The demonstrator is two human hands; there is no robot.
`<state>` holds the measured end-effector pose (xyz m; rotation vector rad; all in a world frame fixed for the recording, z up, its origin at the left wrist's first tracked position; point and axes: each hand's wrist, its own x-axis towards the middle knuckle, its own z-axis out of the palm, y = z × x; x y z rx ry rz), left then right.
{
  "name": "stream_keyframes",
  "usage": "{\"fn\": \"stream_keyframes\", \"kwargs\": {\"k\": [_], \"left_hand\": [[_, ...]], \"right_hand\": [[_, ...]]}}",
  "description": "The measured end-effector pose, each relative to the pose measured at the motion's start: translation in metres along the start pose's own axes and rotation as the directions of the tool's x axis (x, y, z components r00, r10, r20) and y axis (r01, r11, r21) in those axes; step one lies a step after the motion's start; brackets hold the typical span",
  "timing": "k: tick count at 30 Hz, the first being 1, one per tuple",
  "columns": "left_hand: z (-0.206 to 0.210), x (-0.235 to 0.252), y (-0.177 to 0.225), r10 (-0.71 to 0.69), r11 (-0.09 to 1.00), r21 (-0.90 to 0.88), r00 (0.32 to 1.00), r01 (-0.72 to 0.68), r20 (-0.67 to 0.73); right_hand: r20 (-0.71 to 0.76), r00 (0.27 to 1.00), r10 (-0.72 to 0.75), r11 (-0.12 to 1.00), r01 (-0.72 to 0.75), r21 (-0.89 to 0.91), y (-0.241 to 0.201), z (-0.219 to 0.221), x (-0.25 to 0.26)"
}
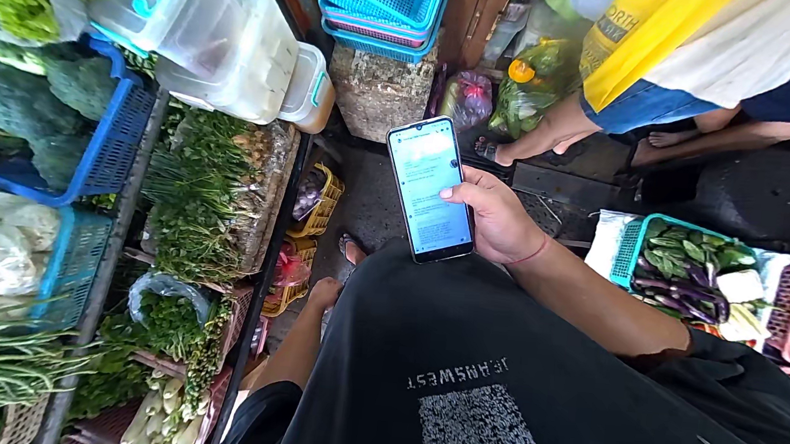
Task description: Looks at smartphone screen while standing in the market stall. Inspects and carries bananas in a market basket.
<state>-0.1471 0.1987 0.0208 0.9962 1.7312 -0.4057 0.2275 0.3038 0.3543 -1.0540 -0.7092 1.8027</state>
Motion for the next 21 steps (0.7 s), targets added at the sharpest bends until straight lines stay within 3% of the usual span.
{"fn": "stream_keyframes", "kwargs": {"k": [13, 21], "left_hand": [[0.006, 0.007, -0.005, -0.003, 1.0, -0.009, 1.0, 0.003, -0.007], [-0.001, -0.015, 0.013, -0.016, 1.0, -0.003, 1.0, 0.016, 0.009]], "right_hand": [[-0.024, 1.0, 0.018, 1.0, -0.018, 0.013, 0.003, 0.001, 0.001], [-0.023, 0.999, 0.027, 0.999, -0.027, 0.018, 0.003, 0.002, 0.0]]}}
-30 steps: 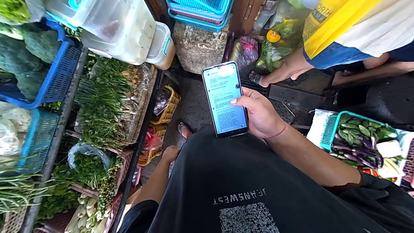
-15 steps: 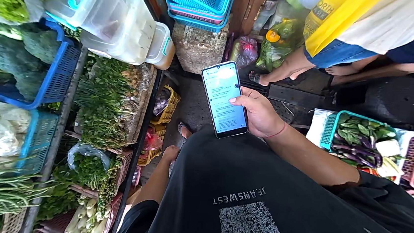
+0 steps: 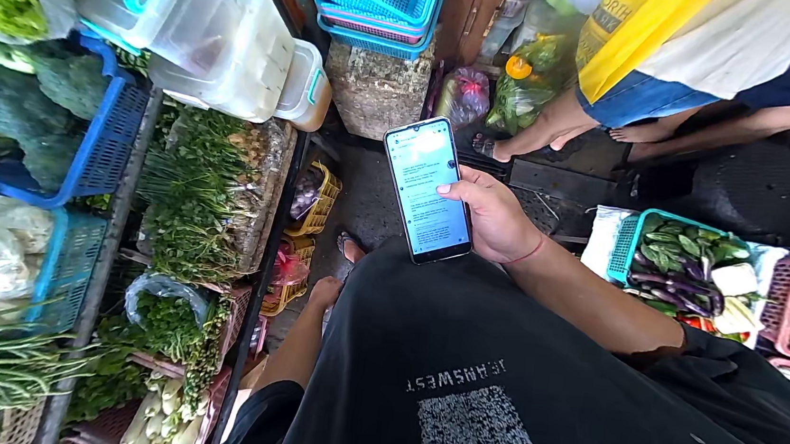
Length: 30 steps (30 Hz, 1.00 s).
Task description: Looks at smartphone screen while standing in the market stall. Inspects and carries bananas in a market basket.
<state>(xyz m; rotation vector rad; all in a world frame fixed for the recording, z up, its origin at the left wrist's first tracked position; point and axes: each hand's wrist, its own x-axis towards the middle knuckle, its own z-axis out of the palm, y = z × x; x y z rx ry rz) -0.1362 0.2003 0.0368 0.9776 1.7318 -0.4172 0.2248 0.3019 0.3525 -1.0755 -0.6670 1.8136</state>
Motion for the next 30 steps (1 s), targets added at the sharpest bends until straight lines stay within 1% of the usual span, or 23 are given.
{"fn": "stream_keyframes", "kwargs": {"k": [14, 18, 23, 26, 30], "left_hand": [[0.006, 0.018, -0.009, 0.012, 1.0, 0.002, 1.0, -0.012, -0.014], [0.008, 0.022, -0.011, 0.002, 1.0, 0.012, 1.0, -0.001, -0.015], [0.012, 0.036, -0.02, 0.022, 1.0, 0.023, 0.999, -0.022, -0.023], [0.011, 0.034, -0.02, 0.027, 0.999, 0.026, 0.999, -0.027, -0.019], [0.002, 0.016, -0.007, 0.02, 0.999, 0.038, 1.0, -0.02, -0.012]], "right_hand": [[0.052, 0.999, -0.01, 1.0, 0.009, 0.003, 0.0, -0.003, 0.002], [0.055, 0.998, -0.011, 1.0, 0.01, 0.008, 0.0, -0.004, 0.002], [0.052, 0.999, -0.014, 1.0, 0.013, 0.017, -0.001, -0.004, 0.002], [0.035, 0.999, -0.008, 1.0, 0.007, 0.013, 0.0, -0.004, 0.003], [0.006, 1.0, -0.003, 1.0, 0.003, -0.005, -0.001, -0.003, 0.003]]}}
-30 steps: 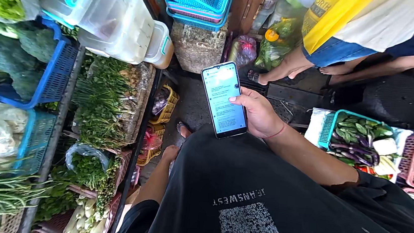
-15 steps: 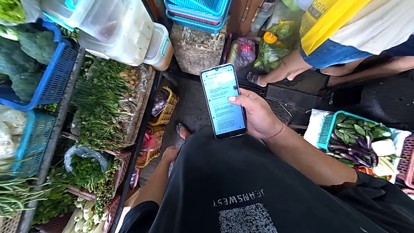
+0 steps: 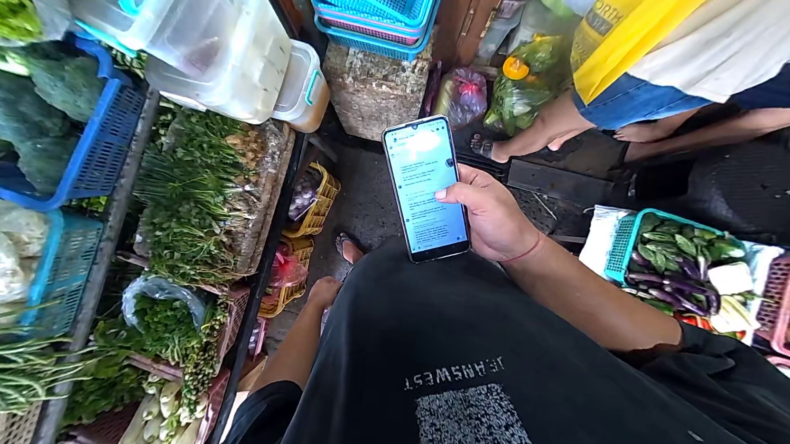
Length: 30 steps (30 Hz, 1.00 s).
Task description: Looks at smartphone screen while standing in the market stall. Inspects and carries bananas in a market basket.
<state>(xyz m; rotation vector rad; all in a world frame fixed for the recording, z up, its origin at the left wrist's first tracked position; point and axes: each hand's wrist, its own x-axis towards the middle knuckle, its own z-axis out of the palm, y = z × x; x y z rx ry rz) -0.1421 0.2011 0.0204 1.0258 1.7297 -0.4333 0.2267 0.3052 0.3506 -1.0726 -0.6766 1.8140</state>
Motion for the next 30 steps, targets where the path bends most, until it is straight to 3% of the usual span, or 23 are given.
{"fn": "stream_keyframes", "kwargs": {"k": [30], "left_hand": [[0.0011, -0.0045, 0.0019, -0.023, 0.998, -0.06, 1.0, 0.023, 0.001]], "right_hand": [[0.031, 1.0, -0.003, 1.0, 0.003, 0.016, -0.0013, 0.0015, 0.0011]]}}
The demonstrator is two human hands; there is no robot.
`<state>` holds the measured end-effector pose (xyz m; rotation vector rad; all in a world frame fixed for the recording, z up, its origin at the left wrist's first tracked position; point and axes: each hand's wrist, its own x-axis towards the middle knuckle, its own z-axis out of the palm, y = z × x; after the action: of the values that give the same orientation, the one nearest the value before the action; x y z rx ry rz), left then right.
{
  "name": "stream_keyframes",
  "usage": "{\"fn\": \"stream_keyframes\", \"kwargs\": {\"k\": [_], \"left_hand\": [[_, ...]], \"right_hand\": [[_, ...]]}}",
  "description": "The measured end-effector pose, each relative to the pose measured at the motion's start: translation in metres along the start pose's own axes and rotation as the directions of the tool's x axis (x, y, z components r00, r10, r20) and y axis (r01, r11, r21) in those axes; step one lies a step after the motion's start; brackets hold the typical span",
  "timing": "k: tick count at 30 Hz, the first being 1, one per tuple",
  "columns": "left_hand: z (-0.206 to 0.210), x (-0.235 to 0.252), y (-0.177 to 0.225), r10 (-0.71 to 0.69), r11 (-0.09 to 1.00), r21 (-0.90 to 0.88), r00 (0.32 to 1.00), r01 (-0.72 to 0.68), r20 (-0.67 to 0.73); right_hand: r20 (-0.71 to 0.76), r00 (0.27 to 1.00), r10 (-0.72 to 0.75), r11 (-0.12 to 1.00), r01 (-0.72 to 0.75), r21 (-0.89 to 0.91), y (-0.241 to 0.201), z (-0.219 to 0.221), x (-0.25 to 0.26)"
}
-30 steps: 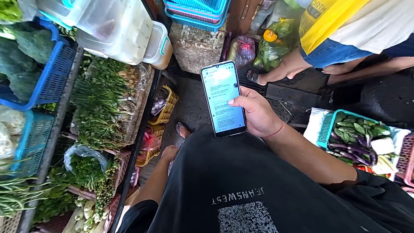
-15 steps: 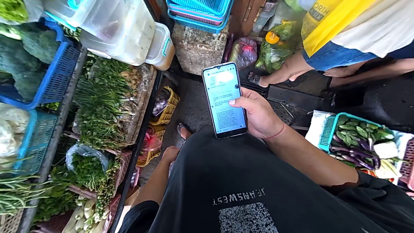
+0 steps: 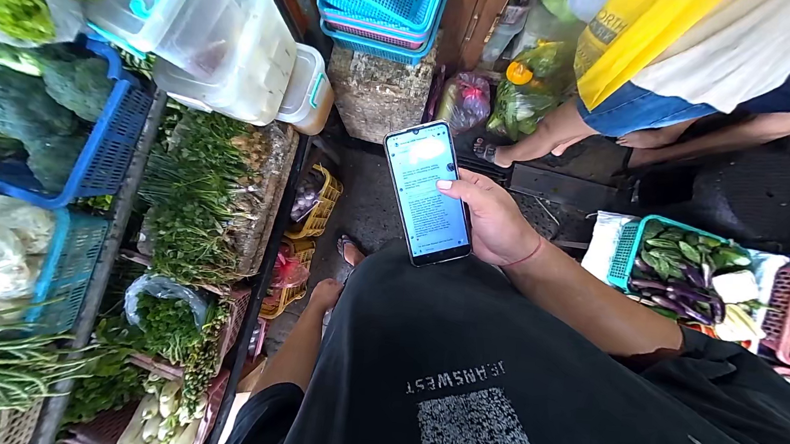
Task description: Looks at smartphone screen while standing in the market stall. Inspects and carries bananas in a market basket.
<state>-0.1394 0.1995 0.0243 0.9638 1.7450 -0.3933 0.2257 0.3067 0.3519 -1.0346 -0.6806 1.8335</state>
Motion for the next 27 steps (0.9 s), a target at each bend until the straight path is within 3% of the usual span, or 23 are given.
{"fn": "stream_keyframes", "kwargs": {"k": [27], "left_hand": [[0.005, 0.011, -0.009, 0.013, 1.0, -0.009, 1.0, -0.014, -0.012]], "right_hand": [[0.062, 0.998, -0.026, 0.999, 0.027, -0.018, 0.0, 0.0, 0.0]]}}
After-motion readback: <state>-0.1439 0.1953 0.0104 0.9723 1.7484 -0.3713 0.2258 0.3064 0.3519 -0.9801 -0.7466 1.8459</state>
